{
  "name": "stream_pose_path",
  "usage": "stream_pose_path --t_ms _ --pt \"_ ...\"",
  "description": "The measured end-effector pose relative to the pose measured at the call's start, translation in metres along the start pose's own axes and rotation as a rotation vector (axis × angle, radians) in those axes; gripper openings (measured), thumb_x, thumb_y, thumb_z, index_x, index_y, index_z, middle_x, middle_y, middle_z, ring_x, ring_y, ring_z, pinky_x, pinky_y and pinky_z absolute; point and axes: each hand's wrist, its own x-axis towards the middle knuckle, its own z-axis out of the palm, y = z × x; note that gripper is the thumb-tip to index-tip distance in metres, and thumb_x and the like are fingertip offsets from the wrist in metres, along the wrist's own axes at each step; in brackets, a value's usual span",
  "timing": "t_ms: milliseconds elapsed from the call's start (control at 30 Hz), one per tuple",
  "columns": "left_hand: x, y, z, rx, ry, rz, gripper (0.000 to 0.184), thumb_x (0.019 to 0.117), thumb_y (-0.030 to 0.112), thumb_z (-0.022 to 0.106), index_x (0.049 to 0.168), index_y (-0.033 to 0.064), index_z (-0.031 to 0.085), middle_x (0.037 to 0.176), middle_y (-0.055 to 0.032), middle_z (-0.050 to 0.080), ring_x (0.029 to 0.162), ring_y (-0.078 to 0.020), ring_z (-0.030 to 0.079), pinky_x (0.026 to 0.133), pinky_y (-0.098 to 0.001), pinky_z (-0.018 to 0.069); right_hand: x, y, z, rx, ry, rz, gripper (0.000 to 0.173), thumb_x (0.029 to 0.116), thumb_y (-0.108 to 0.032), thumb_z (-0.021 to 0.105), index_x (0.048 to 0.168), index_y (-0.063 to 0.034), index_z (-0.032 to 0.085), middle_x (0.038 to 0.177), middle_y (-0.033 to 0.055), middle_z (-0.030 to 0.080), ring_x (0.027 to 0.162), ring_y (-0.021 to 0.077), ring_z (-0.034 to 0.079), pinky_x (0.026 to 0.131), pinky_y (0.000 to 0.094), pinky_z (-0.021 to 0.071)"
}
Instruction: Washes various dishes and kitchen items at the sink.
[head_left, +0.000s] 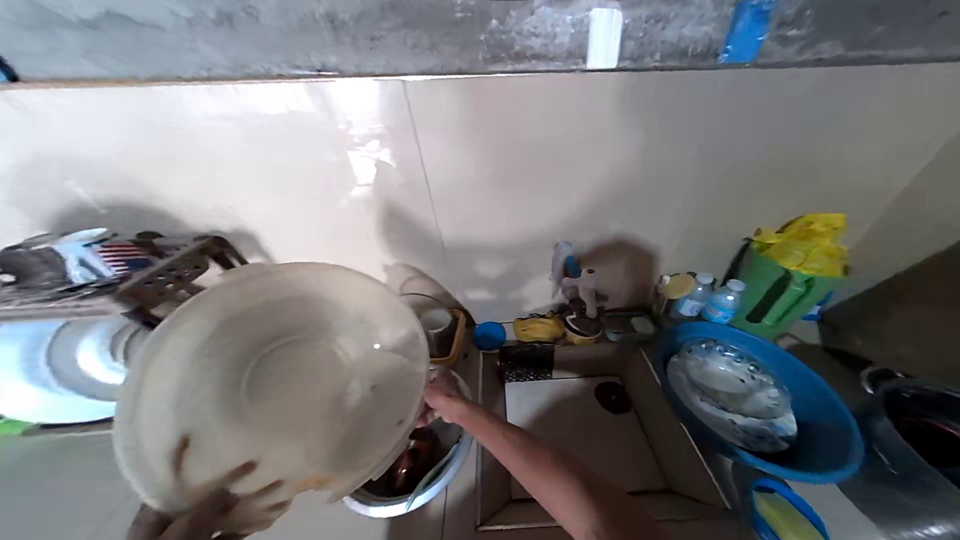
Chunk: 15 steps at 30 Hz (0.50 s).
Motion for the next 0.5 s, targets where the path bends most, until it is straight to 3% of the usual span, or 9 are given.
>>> stream_pose_path --t_ms 67,167,267,400,500 --pt "0.002 0.001 0.008 -0.051 0.114 -0.011 0.043 0.0982 0.005 0.051 0.14 0.001 0.041 0.109 -0.0128 0.066 0.086 -0.0214 0.071 0.067 -0.0392 0.0611 0.0 0.0 0.0 0.002 -0.007 -0.02 0.028 0.1068 -0.01 0.049 0.132 -0.0002 0.052 0.095 0.0172 0.064 0.067 0.0207 0.066 0.061 0.0348 0.058" --pt "0.004 -0.001 0.015 -0.125 0.162 0.056 0.055 0.0923 0.004 0.051 0.146 0.0049 0.035 0.106 -0.0126 0.069 0.078 -0.023 0.073 0.06 -0.0389 0.062 0.003 0.003 -0.002 0.01 -0.017 -0.064 0.027 0.1068 -0.012 0.052 0.131 -0.0003 0.056 0.09 0.0157 0.065 0.064 0.0193 0.064 0.059 0.0338 0.0565" --pt "0.0 0.007 0.026 -0.14 0.23 0.014 0.051 0.0944 -0.002 0.051 0.143 0.0047 0.038 0.1 -0.0142 0.069 0.072 -0.0223 0.071 0.056 -0.0369 0.0602 0.002 0.006 -0.007 -0.005 -0.009 -0.074 0.027 0.1062 -0.011 0.053 0.13 -0.0002 0.057 0.09 0.0163 0.065 0.065 0.0199 0.064 0.06 0.0343 0.0558" --pt "-0.007 0.013 0.035 -0.151 0.23 0.035 0.046 0.0968 -0.003 0.049 0.142 0.0031 0.041 0.102 -0.0169 0.07 0.073 -0.0246 0.072 0.057 -0.0371 0.0609 0.003 0.011 -0.009 -0.089 -0.035 -0.015 0.031 0.1049 -0.003 0.051 0.135 0.0022 0.051 0.1 0.0197 0.064 0.072 0.0227 0.067 0.064 0.0362 0.0588" --pt "-0.01 0.017 0.039 -0.113 0.224 0.081 0.05 0.097 -0.005 0.048 0.145 0.0044 0.04 0.111 -0.0188 0.069 0.077 -0.0272 0.073 0.06 -0.0396 0.0612 0.003 0.012 -0.009 -0.159 -0.084 0.025 0.032 0.1002 0.006 0.054 0.132 0.0057 0.05 0.103 0.022 0.065 0.077 0.0256 0.07 0.068 0.0382 0.0612"
